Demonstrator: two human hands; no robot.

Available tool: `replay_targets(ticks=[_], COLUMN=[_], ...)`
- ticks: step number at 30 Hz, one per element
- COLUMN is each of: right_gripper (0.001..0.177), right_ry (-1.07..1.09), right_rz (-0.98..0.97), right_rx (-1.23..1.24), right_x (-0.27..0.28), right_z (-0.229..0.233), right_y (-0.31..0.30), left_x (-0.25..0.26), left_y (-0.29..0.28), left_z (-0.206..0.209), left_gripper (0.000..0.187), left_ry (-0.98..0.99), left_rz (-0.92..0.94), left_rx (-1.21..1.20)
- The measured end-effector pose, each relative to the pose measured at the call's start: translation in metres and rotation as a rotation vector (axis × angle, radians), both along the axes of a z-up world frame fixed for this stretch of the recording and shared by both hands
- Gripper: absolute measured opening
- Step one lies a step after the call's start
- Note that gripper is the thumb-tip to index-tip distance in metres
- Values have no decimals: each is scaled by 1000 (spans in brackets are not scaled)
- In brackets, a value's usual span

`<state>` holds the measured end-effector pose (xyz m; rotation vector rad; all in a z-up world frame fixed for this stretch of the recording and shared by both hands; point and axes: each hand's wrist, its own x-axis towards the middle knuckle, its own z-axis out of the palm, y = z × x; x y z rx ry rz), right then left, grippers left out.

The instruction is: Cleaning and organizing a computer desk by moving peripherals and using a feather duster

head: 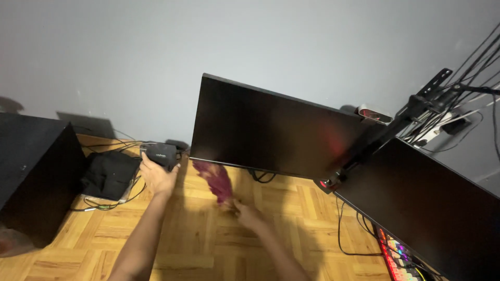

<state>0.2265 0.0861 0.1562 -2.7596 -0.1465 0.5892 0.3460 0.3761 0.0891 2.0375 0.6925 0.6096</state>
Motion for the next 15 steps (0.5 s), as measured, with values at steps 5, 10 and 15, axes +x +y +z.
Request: replay_targets(ticks=[5,10,15], right_gripper=[66,81,54], right_ry=[67,126,161], right_rz=[-233,-225,382], right_rx=[186,95,317], right_x=[39,33,6], right_z=[-97,-58,-35], right_y=[29,58,28], left_x=[-3,-26,-38], left_y=[32,51,33], left_z=[26,75,92], left_gripper=[118,111,109], left_ry=[-59,-179,-184], left_rz=[-14,-61,-112], left_rx=[-107,-88,-144])
